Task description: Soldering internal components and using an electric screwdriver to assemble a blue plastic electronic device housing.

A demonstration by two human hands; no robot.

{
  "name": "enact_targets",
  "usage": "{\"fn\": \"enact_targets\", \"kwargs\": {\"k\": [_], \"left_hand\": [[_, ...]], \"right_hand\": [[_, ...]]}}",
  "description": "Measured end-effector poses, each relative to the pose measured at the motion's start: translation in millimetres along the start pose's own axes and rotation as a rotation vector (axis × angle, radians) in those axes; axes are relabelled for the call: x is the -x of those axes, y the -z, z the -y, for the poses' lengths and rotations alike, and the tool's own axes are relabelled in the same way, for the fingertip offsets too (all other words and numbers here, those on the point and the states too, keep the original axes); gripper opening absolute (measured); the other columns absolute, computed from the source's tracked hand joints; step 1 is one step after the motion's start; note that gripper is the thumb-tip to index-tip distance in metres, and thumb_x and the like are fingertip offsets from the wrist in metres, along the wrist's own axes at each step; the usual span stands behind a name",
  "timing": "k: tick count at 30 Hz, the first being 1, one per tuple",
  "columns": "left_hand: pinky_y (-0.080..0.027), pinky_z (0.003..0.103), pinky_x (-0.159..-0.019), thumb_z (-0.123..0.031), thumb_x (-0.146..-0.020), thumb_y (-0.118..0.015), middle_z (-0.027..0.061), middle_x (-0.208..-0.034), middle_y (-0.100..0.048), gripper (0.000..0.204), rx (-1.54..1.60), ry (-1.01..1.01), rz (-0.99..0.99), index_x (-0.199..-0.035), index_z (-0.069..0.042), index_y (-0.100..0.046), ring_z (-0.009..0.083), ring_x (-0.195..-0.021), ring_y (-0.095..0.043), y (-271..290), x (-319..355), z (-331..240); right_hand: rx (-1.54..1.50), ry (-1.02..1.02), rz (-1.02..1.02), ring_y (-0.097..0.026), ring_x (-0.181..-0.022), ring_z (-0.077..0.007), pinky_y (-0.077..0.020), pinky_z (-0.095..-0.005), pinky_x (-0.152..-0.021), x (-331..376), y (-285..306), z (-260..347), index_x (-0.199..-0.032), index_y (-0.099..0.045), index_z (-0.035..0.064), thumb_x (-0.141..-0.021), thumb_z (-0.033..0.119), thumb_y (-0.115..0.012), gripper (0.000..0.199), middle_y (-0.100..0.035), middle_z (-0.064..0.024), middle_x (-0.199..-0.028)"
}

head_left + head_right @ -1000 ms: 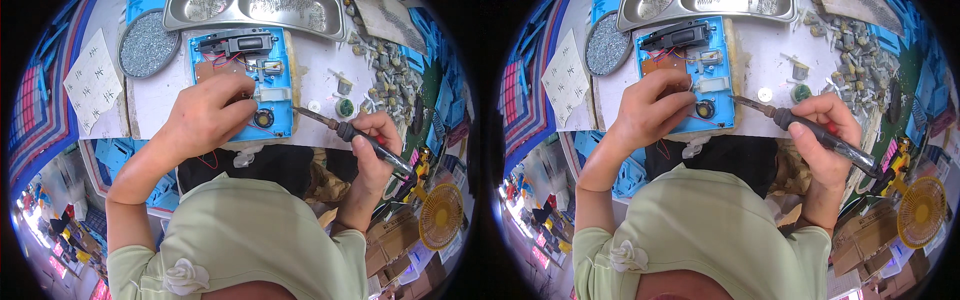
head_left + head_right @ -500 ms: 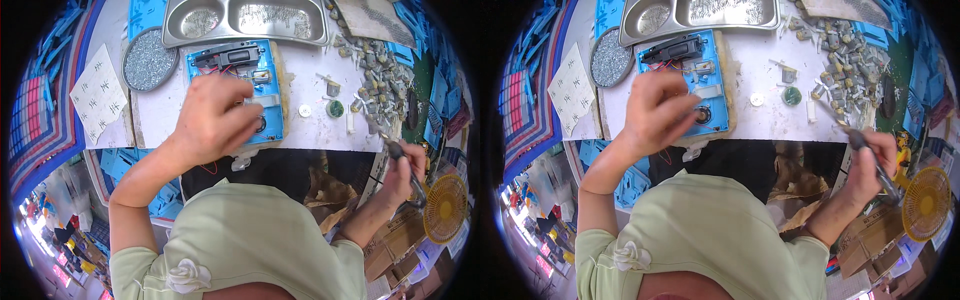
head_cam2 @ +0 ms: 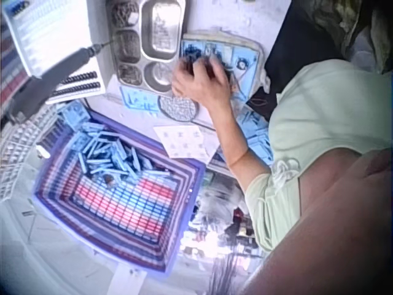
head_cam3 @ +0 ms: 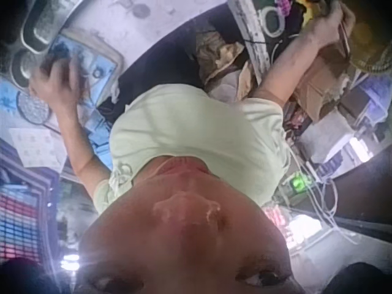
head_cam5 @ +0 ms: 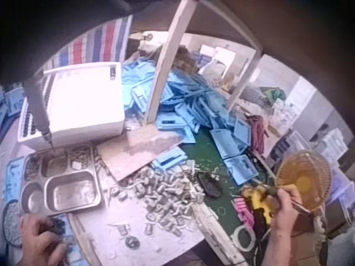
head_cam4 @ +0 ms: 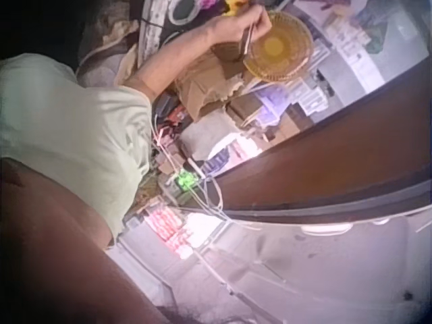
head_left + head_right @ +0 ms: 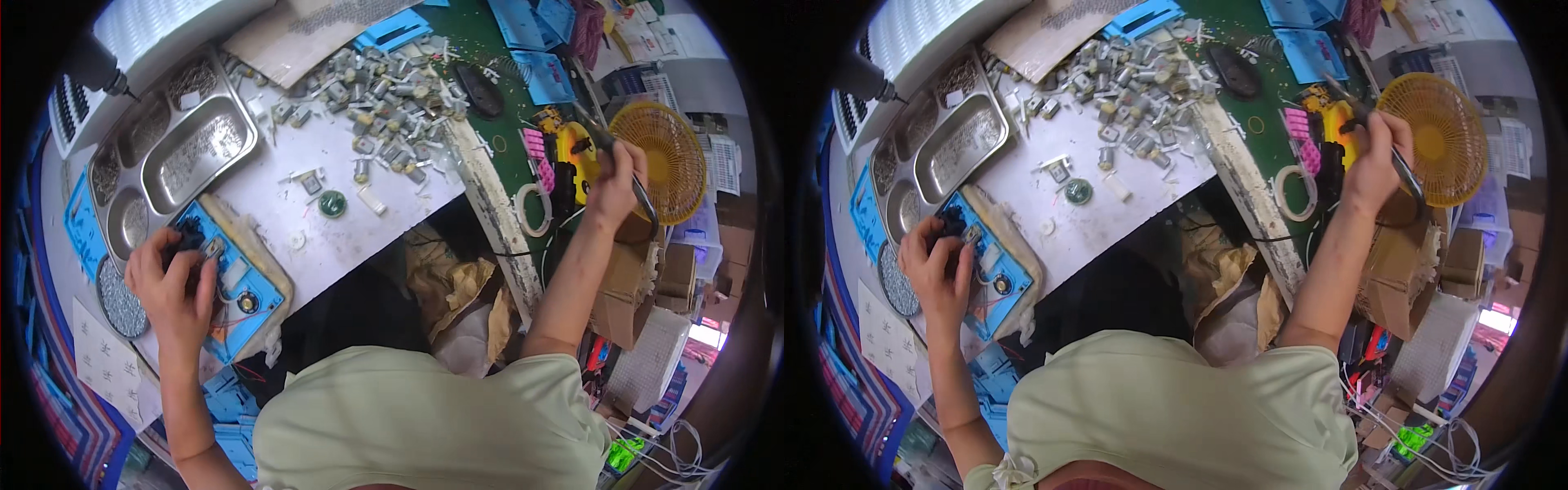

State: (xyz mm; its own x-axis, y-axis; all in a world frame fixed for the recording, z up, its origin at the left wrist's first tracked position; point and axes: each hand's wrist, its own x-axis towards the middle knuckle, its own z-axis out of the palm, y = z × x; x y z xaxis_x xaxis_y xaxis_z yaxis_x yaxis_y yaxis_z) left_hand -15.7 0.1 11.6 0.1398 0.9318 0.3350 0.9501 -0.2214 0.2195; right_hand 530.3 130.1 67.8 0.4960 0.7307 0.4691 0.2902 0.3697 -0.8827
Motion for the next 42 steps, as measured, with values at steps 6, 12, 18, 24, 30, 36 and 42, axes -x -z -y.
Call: {"fn": "enact_targets", "kwargs": {"k": [6,12,18,24,30,36,42], "left_hand": [[-0.038,0.045,-0.103,-0.01,-0.08,-0.076,0.0142,-0.121,-0.062,0.014,0.073,-0.014,0.006,-0.088,-0.005,-0.066,0.0332,-0.114,-0.056,3,3,9],[-0.041,0.047,-0.099,-0.016,-0.076,-0.078,0.0135,-0.121,-0.063,0.019,0.125,0.009,-0.053,-0.089,-0.008,-0.067,0.0353,-0.112,-0.058,5,7,16],[-0.042,0.043,-0.092,-0.013,-0.072,-0.081,0.0089,-0.121,-0.062,0.027,0.205,0.013,-0.13,-0.096,-0.011,-0.069,0.0291,-0.104,-0.057,4,21,18],[-0.041,0.042,-0.091,-0.012,-0.07,-0.082,0.0084,-0.12,-0.064,0.021,0.154,-0.044,-0.167,-0.087,-0.012,-0.068,0.0298,-0.103,-0.057,-1,17,9],[-0.04,0.043,-0.091,-0.015,-0.067,-0.082,0.0078,-0.118,-0.065,0.019,0.128,0.023,-0.212,-0.081,-0.012,-0.068,0.0292,-0.105,-0.057,4,28,9],[-0.039,0.044,-0.093,-0.015,-0.068,-0.082,0.0073,-0.118,-0.065,0.021,0.171,0.025,-0.241,-0.085,-0.012,-0.07,0.0292,-0.106,-0.057,1,33,10],[-0.038,0.045,-0.097,-0.014,-0.071,-0.08,0.0062,-0.121,-0.064,0.023,0.163,-0.006,-0.254,-0.093,-0.012,-0.072,0.0294,-0.111,-0.058,-7,27,11]], "right_hand": [[0.023,-0.087,0.097,-0.05,-0.066,-0.0056,-0.0365,-0.0212,-0.058,-23,-47,-38,-0.09,-0.069,0.0021,-0.09,0.007,-0.072,0.006,-0.059,0.0023,-0.076],[-0.165,-0.568,0.193,-0.054,-0.067,-0.0124,-0.0438,-0.0292,-0.064,-36,-65,-71,-0.101,-0.071,0.0062,-0.094,0.019,-0.074,0.015,-0.063,-0.0017,-0.079],[-0.697,-0.641,0.331,-0.055,-0.083,-0.0193,-0.0501,-0.0333,-0.076,5,-23,-70,-0.12,-0.063,-0.0031,-0.103,0.023,-0.061,0.031,-0.066,-0.0102,-0.101],[0.04,0.114,0.953,-0.065,-0.079,-0.0169,-0.0529,-0.0308,-0.074,198,-196,47,-0.094,-0.075,0.0006,-0.081,-0.004,-0.076,0.014,-0.071,-0.0089,-0.089],[0.341,0.412,1.343,-0.065,-0.077,-0.0307,-0.0523,-0.043,-0.067,233,-293,63,-0.078,-0.069,0.0066,-0.08,0.021,-0.076,0.016,-0.068,-0.0075,-0.074],[0.476,0.555,1.431,-0.067,-0.075,-0.0336,-0.0546,-0.0475,-0.066,233,-299,79,-0.078,-0.068,0.0055,-0.082,0.028,-0.072,0.023,-0.068,-0.0105,-0.072],[0.608,0.648,1.353,-0.069,-0.073,-0.033,-0.0552,-0.0481,-0.061,243,-296,88,-0.075,-0.066,0.004,-0.082,0.025,-0.071,0.023,-0.068,-0.0132,-0.07]]}}
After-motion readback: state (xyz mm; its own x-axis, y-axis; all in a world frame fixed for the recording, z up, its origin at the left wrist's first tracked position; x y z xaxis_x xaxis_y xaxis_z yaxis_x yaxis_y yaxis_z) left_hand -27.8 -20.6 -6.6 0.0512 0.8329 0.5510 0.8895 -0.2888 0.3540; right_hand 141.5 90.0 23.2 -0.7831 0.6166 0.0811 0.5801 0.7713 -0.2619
